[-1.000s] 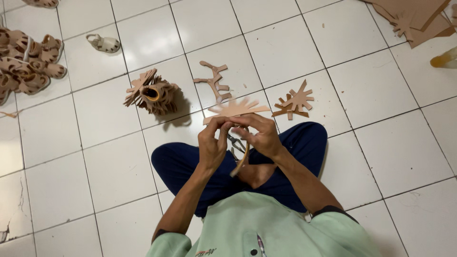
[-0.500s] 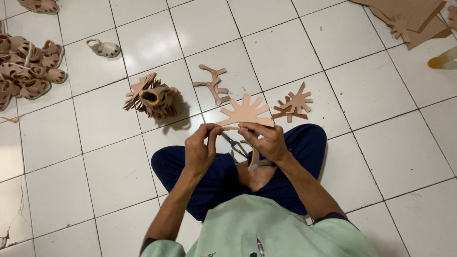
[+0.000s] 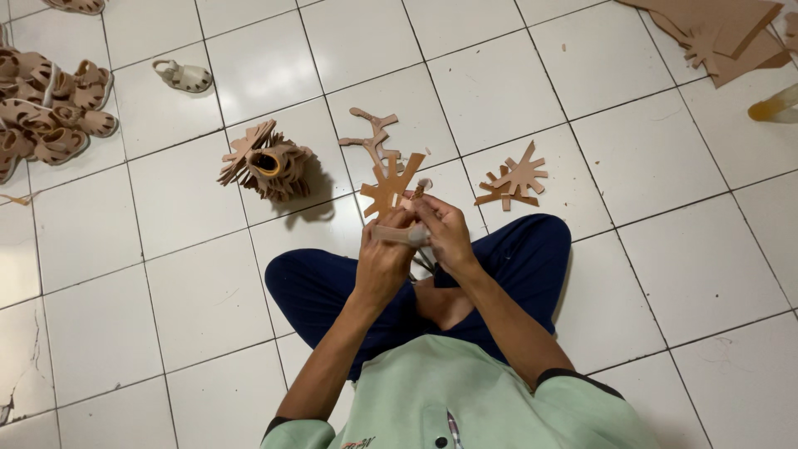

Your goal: The person sits on a tiled floor and assembles star-shaped craft pieces by inserting them into a central cylindrical core. They handle multiple pre-cut pieces, aligning and pressing them into place to build a layered structure.

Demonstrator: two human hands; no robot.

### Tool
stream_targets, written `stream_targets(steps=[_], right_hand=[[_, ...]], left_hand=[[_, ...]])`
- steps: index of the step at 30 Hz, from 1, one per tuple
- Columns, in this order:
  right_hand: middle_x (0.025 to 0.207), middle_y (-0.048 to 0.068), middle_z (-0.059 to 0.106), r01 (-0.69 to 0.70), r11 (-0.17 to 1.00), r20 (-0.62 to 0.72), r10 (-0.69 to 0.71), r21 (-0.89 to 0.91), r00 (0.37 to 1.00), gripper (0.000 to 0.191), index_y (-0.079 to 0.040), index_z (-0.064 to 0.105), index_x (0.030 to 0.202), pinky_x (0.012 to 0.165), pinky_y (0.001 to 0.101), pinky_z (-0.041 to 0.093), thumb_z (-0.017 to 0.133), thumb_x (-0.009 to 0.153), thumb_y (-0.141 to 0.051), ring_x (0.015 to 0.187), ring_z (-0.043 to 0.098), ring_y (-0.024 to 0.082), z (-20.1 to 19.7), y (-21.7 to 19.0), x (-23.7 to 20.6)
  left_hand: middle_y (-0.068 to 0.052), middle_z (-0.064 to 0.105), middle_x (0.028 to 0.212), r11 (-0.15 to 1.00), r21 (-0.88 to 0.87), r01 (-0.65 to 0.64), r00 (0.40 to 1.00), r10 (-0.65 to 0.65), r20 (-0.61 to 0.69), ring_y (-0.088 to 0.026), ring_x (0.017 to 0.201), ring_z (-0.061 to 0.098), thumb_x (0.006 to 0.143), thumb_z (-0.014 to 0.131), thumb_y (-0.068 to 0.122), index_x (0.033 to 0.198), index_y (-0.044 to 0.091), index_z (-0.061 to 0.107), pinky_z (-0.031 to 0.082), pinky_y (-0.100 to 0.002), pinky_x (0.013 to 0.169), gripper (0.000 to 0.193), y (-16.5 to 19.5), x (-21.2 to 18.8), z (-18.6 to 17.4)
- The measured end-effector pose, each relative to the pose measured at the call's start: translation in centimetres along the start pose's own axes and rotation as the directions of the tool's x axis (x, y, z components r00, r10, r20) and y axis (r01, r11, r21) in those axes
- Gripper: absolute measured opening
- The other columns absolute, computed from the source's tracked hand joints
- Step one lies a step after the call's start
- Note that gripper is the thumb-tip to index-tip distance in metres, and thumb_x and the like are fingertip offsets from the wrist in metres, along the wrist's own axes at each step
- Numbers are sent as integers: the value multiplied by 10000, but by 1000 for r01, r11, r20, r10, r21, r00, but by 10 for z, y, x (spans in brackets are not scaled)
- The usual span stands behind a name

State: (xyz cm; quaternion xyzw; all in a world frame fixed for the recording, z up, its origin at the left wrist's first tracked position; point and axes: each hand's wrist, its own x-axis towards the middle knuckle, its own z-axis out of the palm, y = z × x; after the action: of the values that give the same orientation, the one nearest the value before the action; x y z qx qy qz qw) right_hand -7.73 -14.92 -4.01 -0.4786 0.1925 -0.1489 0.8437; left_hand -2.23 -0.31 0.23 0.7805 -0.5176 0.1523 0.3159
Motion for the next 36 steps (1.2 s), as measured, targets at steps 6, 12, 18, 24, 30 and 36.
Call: stream_targets(steps=[6, 12, 18, 24, 30, 36], right_hand=[[975, 89, 724, 41, 999, -20, -42, -23, 999, 390, 73, 632, 1345, 627, 188, 540, 549, 1085, -206, 745, 665, 66, 5, -3, 2], [1025, 152, 764, 41, 998, -28, -43, -39, 999, 394, 53, 613, 1279, 766, 257, 656, 541, 1034, -248, 867, 775, 161, 7, -12, 4], [848, -25, 599, 69, 967, -71, -53, 246, 996, 272, 66, 713, 1253, 601, 205, 482, 688, 1072, -136, 675, 544, 58, -5, 2, 28], [905, 51, 723, -159, 884, -12, 182, 439, 983, 300, -11, 721, 1146, 639, 214, 541, 669, 930, -212, 759, 680, 113, -13, -12, 19], [1054, 95, 756, 18, 972, -10, -16, 235, 1000, 330, 54, 676, 1264, 744, 220, 573, 693, 963, -79, 873, 713, 108, -2, -17, 8], [1016, 120, 765, 79, 993, -59, -74, 91, 996, 373, 72, 685, 1261, 775, 231, 576, 759, 937, -97, 854, 710, 111, -2, -5, 7]], left_hand=[[-127, 624, 1428, 998, -69, 0, 993, 8, 118, -291, 1392, 543, 870, 696, 27, 1127, 53, 660, 416, -478, 1118, 261, -6, 2, -4], [-98, 676, 1353, 966, -259, 10, 998, 8, 67, -271, 1351, 584, 894, 743, 50, 1141, 90, 675, 403, -466, 1130, 259, 0, 6, -8], [-101, 766, 1086, 515, -722, 462, 864, -447, 234, -138, 991, 732, 991, 700, 144, 1278, 8, 596, 579, -239, 817, 334, 11, 3, -8], [-105, 753, 946, 378, -701, 604, 698, -675, 237, -101, 817, 693, 964, 732, 160, 1206, -26, 700, 566, -244, 694, 307, -7, 5, 0], [-152, 766, 970, 264, -762, 591, 649, -717, 255, -165, 869, 758, 1003, 669, 183, 1140, -61, 719, 657, -289, 790, 284, -14, 6, 7], [-166, 765, 986, 219, -775, 593, 639, -714, 287, -213, 908, 781, 1015, 630, 220, 1143, -50, 704, 676, -328, 831, 308, -9, 8, 8]])
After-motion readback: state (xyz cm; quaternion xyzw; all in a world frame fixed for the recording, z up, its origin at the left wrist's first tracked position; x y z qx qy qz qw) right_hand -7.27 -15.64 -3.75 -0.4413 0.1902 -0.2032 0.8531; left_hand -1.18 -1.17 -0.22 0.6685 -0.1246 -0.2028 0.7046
